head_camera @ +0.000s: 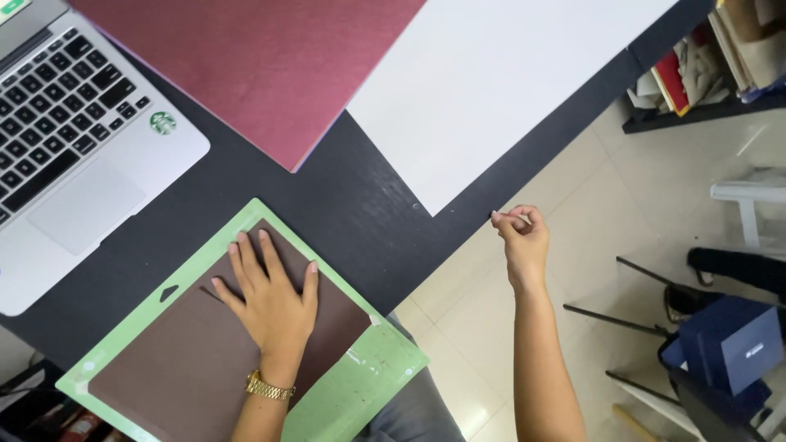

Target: Preparing a cutting mat with a new sheet of paper and loading it into a digital cutting machine

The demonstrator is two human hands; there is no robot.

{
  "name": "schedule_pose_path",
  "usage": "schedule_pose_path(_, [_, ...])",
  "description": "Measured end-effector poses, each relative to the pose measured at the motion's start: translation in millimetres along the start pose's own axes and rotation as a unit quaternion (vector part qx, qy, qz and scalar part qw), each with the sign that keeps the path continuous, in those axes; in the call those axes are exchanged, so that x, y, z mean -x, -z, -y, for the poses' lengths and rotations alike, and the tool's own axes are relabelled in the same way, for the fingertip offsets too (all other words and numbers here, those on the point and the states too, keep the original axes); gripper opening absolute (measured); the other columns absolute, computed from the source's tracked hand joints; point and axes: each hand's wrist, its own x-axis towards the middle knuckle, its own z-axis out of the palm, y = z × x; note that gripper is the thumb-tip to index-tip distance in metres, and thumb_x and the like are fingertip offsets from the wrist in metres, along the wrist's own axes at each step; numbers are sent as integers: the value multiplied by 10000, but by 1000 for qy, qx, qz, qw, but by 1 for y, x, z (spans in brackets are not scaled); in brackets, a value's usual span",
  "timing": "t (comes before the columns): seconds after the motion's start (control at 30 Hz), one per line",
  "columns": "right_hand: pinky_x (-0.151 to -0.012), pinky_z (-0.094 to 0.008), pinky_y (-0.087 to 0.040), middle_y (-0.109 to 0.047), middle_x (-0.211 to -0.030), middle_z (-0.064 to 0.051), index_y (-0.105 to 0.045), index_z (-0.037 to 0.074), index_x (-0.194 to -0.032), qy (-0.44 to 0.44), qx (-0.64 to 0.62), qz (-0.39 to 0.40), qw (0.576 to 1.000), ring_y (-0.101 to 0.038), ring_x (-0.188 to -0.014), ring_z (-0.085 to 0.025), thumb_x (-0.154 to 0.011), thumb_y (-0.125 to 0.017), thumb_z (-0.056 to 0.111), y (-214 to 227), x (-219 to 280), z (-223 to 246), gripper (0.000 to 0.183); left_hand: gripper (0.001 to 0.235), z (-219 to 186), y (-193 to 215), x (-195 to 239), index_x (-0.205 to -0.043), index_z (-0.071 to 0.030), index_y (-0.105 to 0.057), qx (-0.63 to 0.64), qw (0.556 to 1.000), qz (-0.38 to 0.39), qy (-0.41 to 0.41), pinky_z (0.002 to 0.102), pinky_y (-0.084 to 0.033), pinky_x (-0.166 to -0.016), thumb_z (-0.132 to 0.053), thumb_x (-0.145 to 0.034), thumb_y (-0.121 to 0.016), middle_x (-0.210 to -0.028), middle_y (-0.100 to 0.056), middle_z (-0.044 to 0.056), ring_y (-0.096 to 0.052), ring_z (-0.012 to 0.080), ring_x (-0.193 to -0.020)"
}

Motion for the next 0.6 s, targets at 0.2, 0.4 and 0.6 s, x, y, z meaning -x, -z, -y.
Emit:
schedule_pose_path(0.2, [-702,-199,-511,-710,-839,-83,-551,107,-1048,-37,-8,14,999,-645,-783,-100,-894,-774,56,1,-12,-8,276,803,-3,1,-2,-1570,-9,-417,9,1000,8,2,738,-115,-1114,-564,-996,-502,-1615,-348,294,-256,423,-1534])
schedule_pose_path(0.4, [-674,-281,-508,-691,-868,-61,-505,145,-1083,-97,-31,25,994,-633,-796,-128,-900,-764,78,1,-16,-6,324,805,-4,3,-3,-1564,-4,-422,6,1000,2,-3,732,-137,-1101,-555,-986,-530,-1596,-366,301,-279,437,-1518])
schedule_pose_path(0.6, [-787,-355,-462,-582,-972,-43,-517,141,-1141,-118,-155,2,981,-609,-956,-186,-987,-684,195,-9,32,9,233,835,1,-2,-2,-1564,-34,-418,-2,1000,-6,-2,718,-160,-1104,-591,-953,-531,-1597,-379,279,-312,416,-1512])
